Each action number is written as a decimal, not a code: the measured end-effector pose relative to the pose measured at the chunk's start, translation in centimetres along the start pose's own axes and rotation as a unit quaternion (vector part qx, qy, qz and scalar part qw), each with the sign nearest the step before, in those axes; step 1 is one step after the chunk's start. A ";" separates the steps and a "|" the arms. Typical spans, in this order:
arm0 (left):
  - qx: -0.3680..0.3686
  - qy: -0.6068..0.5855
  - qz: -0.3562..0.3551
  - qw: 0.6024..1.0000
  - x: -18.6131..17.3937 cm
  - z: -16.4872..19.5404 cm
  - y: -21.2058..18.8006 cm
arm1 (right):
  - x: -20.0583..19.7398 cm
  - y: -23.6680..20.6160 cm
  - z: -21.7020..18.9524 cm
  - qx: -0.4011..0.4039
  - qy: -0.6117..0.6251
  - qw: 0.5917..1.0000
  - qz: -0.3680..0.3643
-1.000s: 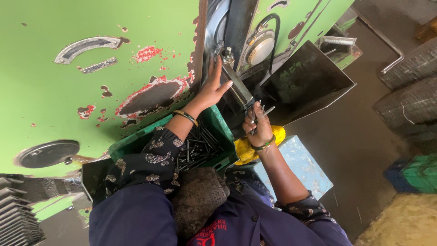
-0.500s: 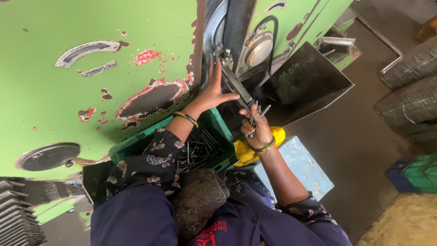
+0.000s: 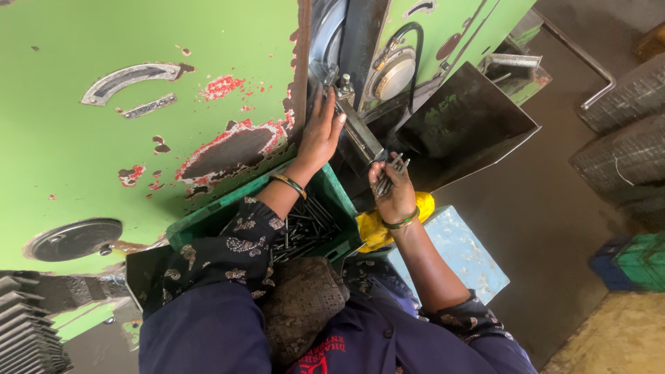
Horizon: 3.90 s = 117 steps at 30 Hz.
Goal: The person repeatedly picks small metal rods from a green crate and presses them against a rotating grinding wheel to sharpen or smooth their edges. The person holds multiple rods in one hand while feeding them one at a time to the wheel, then returns them to the crate.
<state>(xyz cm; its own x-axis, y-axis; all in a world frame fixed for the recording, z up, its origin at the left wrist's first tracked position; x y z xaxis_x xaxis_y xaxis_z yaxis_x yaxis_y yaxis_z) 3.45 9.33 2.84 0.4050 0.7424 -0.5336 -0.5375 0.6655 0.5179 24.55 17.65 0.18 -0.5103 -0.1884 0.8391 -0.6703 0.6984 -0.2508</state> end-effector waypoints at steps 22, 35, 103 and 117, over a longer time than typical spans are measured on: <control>0.014 -0.108 -0.133 0.985 -0.8 -0.6 0.1 | 1.9 -2.4 0.7 0.110 0.010 0.978 -0.177; 0.030 -0.060 -0.081 0.994 0.6 -2.1 0.2 | 5.1 -4.8 0.3 0.112 -0.048 0.964 -0.237; -0.010 -0.009 -0.170 0.985 0.1 -1.9 0.5 | 5.3 -4.1 1.1 0.090 -0.098 0.974 -0.184; 0.002 -0.029 -0.007 1.000 0.2 -2.8 0.0 | 3.8 -2.5 1.2 0.090 -0.063 0.983 -0.149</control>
<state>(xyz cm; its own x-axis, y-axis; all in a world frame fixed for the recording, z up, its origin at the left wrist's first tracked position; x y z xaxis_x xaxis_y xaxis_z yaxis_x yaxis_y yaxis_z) 1.51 9.22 0.88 0.4544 0.7366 -0.5010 -0.5286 0.6756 0.5139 23.61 14.33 3.41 -0.3313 -0.4584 0.8247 -0.8792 0.4672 -0.0935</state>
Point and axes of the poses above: each hand's wrist, its own y-axis towards the middle knuckle, its own x-axis out of the palm, z = x × y, the point moved 4 cm from there along y, towards the middle knuckle, and after that the axes turned 7 degrees about y, right-handed, at the moved point
